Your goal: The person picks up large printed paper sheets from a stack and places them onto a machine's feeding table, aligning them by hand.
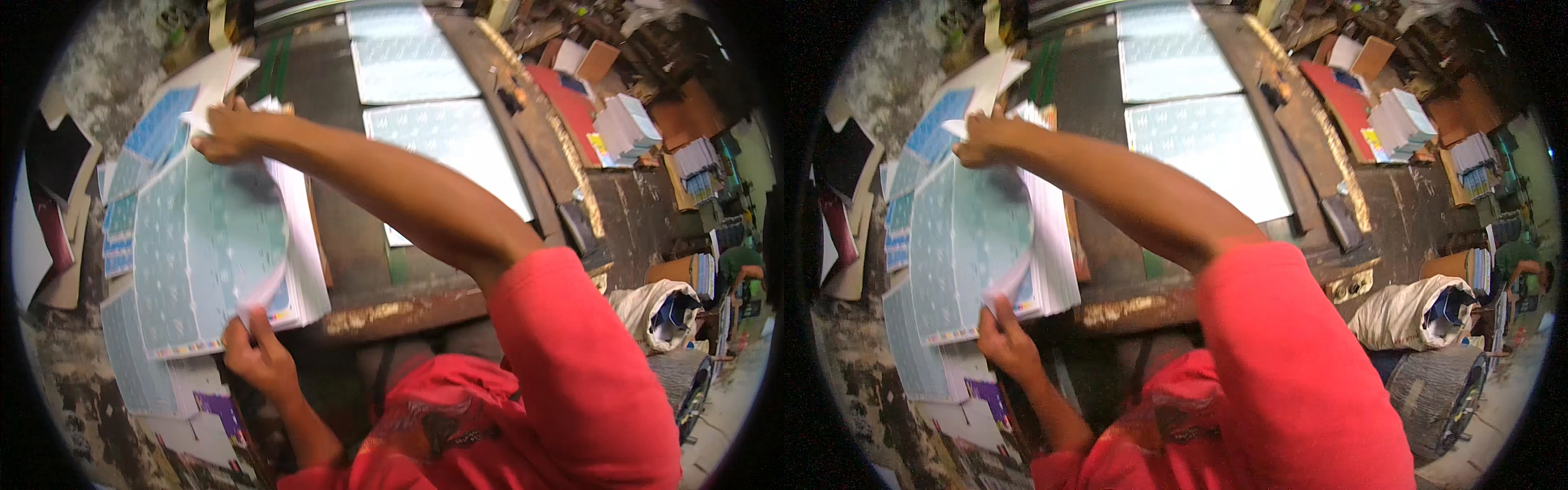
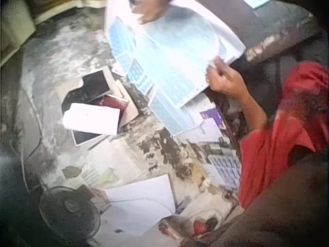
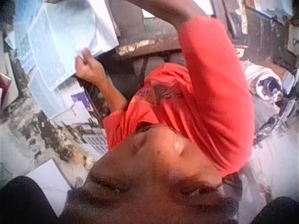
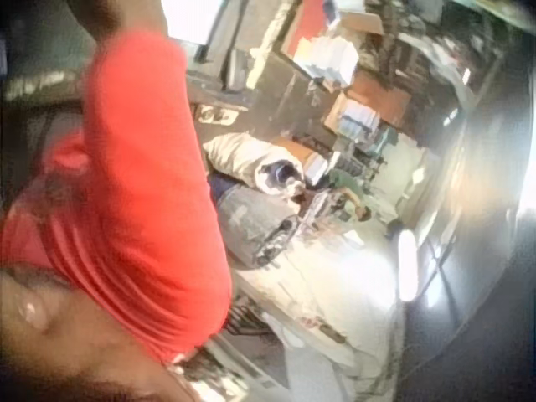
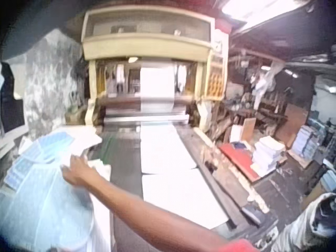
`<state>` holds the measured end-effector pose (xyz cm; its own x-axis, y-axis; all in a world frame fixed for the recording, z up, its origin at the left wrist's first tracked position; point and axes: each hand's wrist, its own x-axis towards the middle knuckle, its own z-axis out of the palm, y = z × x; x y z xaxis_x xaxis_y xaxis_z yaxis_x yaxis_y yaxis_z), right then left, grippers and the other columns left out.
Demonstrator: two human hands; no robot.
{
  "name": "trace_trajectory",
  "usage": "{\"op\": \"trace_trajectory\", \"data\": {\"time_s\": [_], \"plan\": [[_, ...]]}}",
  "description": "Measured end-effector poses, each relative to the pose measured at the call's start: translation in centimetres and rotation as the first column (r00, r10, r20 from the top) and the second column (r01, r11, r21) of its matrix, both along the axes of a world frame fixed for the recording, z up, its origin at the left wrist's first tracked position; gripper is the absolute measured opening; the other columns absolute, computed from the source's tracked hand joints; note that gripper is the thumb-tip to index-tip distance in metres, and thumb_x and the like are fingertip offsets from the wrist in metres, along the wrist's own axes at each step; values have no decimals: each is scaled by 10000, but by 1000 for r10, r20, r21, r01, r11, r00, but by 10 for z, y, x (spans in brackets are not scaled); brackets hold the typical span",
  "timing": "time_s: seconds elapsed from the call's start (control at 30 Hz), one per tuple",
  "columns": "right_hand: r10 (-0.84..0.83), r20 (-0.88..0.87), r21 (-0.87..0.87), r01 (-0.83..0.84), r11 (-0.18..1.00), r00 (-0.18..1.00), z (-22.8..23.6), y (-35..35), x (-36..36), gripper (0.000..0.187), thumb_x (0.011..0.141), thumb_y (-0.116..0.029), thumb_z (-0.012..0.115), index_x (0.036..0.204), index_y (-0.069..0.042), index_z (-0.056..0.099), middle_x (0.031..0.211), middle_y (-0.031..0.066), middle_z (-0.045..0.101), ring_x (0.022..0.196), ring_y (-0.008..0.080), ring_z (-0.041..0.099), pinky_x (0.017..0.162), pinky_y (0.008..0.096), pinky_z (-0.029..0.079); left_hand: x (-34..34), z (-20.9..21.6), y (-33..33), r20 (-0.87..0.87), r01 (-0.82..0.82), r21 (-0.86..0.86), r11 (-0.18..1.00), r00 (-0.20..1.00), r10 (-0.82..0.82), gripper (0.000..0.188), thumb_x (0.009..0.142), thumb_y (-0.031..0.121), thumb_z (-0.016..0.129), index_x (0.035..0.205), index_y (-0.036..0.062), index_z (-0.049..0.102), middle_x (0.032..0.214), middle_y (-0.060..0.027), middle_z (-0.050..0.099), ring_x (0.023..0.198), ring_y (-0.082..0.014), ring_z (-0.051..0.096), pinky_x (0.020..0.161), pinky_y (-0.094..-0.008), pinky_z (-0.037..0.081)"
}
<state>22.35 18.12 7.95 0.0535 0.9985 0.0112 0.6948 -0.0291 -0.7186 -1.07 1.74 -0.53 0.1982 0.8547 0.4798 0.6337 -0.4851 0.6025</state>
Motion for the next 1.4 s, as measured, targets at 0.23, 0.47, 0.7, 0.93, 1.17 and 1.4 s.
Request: {"op": "trace_trajectory", "data": {"time_s": [0.23, 0.47, 0.7, 0.93, 1.17, 1.4], "plan": [[-224, 180, -10, 230, 973, 958, -199, -151, 114, 730, 994, -578, 224, 1529, -82, 214, 1592, 164, 185, 1468, 398, 126, 1181, 552, 111, 1, 20, -19, -165, 273, 193, 943, 956, -243, 193, 879, 154, 681, 1036, 50, 725, 1036, -135, 724, 1006, -264, 684, 955, -446, 408], [-593, 578, -95, 768, 634, 561, -231, -253, 263, 702, 981, -539, 338, 1465, -31, 360, 1533, 229, 304, 1426, 442, 238, 1148, 592, 155, -25, 22, -19, 214, 196, -185, 963, 964, -155, 187, 927, 192, 641, 1009, 42, 717, 962, -80, 721, 907, -196, 656, 960, -371, 405], [-156, -827, -121, 100, 988, 540, -123, -305, 124, 705, 969, -506, 471, 1440, 12, 382, 1202, 185, 630, 1057, 240, 620, 925, 403, 474, 5, 54, -35, 143, 396, 87, 914, 903, -405, 293, 935, 350, 600, 886, 89, 726, 882, -73, 721, 915, -258, 679, 1027, -491, 364], [-234, -968, -237, -20, 971, 93, -130, -354, 64, 423, 961, -364, 552, 1079, 41, 584, 782, 141, 667, 713, 193, 637, 708, 323, 527, 24, 69, -58, -413, 703, -3, 712, 647, -641, 368, 785, 411, 732, 1054, 160, 728, 1286, -74, 615, 1355, -344, 414, 1140, -573, 207], [-352, -893, -422, 252, 871, -280, -211, -400, 29, 299, 979, -265, 508, 902, 10, 596, 778, 155, 664, 659, 222, 603, 775, 450, 532, 6, 56, -34, -362, 472, 77, 878, 834, -416, 665, 778, 400, 749, 1320, 76, 541, 1439, -144, 478, 1391, -393, 352, 1115, -571, 270], [-436, -831, -554, 438, 708, -345, -255, -430, 7, 257, 1014, -243, 436, 973, -1, 513, 922, 204, 660, 735, 230, 620, 797, 458, 550, 0, 26, -20, -318, 372, 101, 923, 891, -324, 489, 836, 304, 719, 1235, 39, 618, 1284, -148, 616, 1259, -349, 526, 1075, -443, 363]]}}
